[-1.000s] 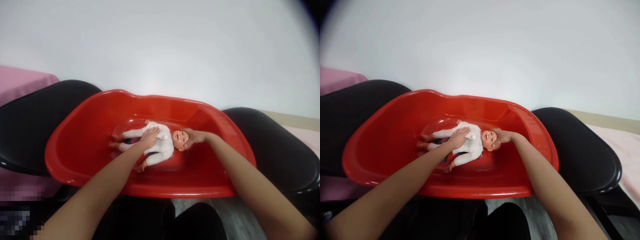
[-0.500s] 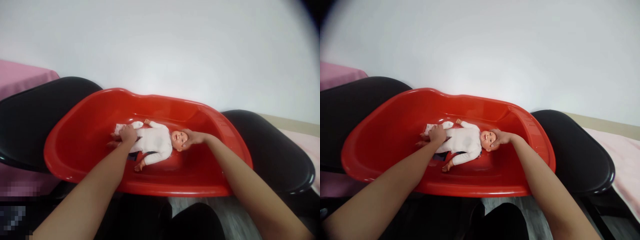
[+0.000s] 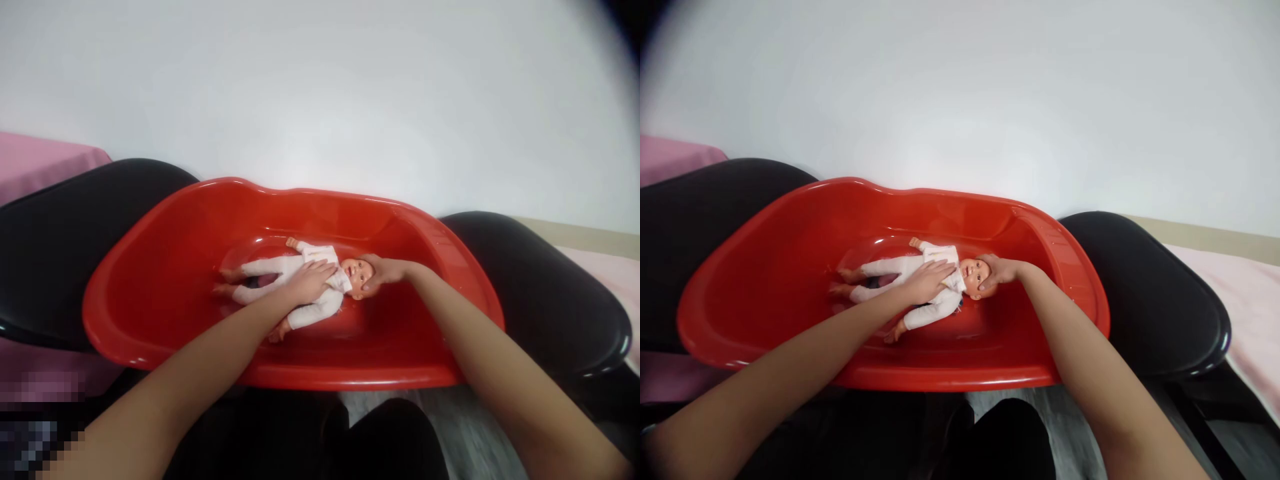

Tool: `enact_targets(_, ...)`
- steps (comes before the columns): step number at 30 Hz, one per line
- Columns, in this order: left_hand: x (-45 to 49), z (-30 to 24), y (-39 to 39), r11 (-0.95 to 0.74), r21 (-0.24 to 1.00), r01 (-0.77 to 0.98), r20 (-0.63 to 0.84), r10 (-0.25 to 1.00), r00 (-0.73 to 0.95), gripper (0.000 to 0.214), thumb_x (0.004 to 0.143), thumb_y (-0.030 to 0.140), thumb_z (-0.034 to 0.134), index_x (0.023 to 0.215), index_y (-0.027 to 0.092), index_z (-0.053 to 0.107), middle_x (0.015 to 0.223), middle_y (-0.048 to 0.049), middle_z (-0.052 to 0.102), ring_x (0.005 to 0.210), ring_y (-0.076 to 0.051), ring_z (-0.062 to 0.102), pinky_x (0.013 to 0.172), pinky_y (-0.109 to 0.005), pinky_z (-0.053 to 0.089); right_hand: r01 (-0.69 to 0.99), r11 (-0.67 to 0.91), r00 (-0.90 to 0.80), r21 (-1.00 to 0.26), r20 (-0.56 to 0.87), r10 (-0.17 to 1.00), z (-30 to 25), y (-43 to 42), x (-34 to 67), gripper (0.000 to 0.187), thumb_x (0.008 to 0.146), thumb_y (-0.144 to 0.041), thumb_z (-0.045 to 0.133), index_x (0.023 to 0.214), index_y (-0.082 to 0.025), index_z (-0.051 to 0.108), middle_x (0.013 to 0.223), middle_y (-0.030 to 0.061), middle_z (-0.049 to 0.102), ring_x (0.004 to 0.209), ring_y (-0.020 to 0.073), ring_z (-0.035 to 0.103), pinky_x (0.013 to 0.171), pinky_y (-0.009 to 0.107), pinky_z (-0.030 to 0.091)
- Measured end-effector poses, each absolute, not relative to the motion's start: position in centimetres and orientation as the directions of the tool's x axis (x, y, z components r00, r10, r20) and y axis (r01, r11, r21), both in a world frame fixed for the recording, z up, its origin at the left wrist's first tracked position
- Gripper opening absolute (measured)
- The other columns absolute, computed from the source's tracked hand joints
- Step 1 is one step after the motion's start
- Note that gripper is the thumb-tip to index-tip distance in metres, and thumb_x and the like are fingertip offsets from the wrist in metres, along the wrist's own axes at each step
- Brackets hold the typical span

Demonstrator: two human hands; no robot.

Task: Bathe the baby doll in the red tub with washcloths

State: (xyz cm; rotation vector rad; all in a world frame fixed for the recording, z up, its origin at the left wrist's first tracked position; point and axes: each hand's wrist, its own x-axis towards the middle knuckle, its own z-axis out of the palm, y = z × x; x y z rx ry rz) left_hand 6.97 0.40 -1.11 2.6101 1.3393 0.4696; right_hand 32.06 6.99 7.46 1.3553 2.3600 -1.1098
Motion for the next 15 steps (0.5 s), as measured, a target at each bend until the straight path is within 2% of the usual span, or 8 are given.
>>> enact_targets(3, 6.5, -1.9, 0.6, -0.54, 0.267, 0.798, 0.178, 0.841, 0.51, 0.051, 0.092, 0.025, 0.036, 0.143, 0.021, 0.041, 0.148, -0.0027, 0.044, 0.14, -0.024, 0.03, 0.115, -0.041, 0.024, 0.795, 0.308, -0.577, -0.523, -0.494, 0.65, 7.1, 7.3, 32.2, 0.101, 0.057, -0.05, 0.08, 0.142, -0.02, 0.036, 0.142, 0.0121, 0.046, 0.127, 0.0322, 0.046, 0.106, 0.04, 0.04)
enact_targets(7, 5.0, -2.2, 1.5, -0.404, 0.276, 0.872, 0.154, 0.914, 0.375, 0.05, 0.092, 0.022, 0.035, 0.142, 0.021, 0.042, 0.15, -0.0025, 0.042, 0.139, -0.021, 0.033, 0.115, -0.037, 0.023, 0.808, 0.288, -0.558, -0.515, -0.509, 0.656, 6.9, 7.4, 32.3, 0.103, 0.057, -0.055, 0.08, 0.143, -0.02, 0.035, 0.142, 0.0128, 0.045, 0.127, 0.0328, 0.047, 0.106, 0.042, 0.041)
enact_targets(10, 3.5, -2.5, 1.9, -0.237, 0.28, 0.93, 0.117, 0.97, 0.212, 0.048, 0.093, 0.024, 0.033, 0.14, 0.02, 0.043, 0.148, -0.0059, 0.044, 0.136, -0.022, 0.037, 0.114, -0.037, 0.025, 0.817, 0.27, -0.54, -0.509, -0.515, 0.666, 7.1, 7.2, 32.3, 0.104, 0.056, -0.056, 0.08, 0.143, -0.021, 0.035, 0.142, 0.0128, 0.045, 0.127, 0.0334, 0.047, 0.107, 0.043, 0.04)
enact_targets(15, 0.7, -3.0, 1.8, 0.024, 0.265, 0.964, 0.099, 0.994, -0.052, 0.044, 0.091, 0.016, 0.032, 0.129, 0.013, 0.052, 0.133, -0.015, 0.056, 0.125, -0.029, 0.047, 0.105, -0.044, 0.034, 0.846, 0.219, -0.488, -0.486, -0.54, 0.686, 7.5, 6.7, 32.1, 0.111, 0.054, -0.056, 0.081, 0.146, -0.021, 0.03, 0.144, 0.013, 0.044, 0.129, 0.0343, 0.045, 0.109, 0.044, 0.038)
